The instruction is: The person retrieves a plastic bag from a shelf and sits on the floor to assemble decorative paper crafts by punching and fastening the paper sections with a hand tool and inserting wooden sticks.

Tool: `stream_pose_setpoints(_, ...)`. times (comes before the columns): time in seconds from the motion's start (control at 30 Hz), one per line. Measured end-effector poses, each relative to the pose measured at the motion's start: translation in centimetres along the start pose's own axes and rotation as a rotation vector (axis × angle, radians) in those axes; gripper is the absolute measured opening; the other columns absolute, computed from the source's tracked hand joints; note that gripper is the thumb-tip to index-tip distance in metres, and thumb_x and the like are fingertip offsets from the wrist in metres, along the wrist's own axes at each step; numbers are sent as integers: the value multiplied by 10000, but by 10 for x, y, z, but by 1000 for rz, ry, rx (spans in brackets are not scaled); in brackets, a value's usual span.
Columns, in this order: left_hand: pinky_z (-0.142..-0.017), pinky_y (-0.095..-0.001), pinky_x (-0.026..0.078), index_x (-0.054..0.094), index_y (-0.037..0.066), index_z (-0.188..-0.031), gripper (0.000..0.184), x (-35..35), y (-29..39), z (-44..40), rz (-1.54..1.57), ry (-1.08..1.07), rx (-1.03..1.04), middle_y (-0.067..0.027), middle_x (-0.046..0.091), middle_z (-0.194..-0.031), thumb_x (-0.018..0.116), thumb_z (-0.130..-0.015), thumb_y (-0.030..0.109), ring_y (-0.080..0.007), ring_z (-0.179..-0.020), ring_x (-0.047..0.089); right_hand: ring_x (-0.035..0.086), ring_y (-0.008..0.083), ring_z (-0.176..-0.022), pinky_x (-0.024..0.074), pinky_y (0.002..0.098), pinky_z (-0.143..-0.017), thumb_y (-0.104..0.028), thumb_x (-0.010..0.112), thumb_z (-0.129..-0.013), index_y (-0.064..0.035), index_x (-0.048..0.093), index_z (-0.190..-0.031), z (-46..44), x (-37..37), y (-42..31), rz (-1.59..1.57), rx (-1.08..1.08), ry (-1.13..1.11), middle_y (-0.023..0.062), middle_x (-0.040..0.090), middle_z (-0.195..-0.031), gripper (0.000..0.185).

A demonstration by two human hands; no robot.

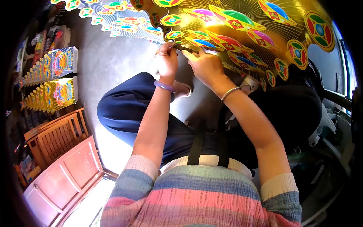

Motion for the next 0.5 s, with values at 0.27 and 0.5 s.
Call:
stream_pose_setpoints(0.27, -542, -303, 477, 643, 62, -892, 111, 26, -21, 10, -133, -62, 27, -98, 629, -633, 565, -814, 72, -180, -596, 635, 556, 132, -498, 442, 283, -453, -237, 595, -844, -95, 614, -1146, 20, 52, 39, -1266, 713, -405, 92, 589, -635, 334)
stream_pose_setpoints(0.5, -641, -364, 512, 646, 5, -910, 222, 27, -44, 27, -15, 69, 33, -176, 642, -742, 568, -703, 25, -288, -651, 634, 610, 362, -686, 491, 440, -632, -241, 595, -834, -203, 614, -1144, 22, 49, 17, -66, 48, -177, 170, 629, -808, 313)
Point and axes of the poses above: each hand's wrist, its own z-axis away from the middle knuckle, its own x-axis out of the palm, y = z × x, the point moved 4 cm from there along -z, towards the middle knuckle
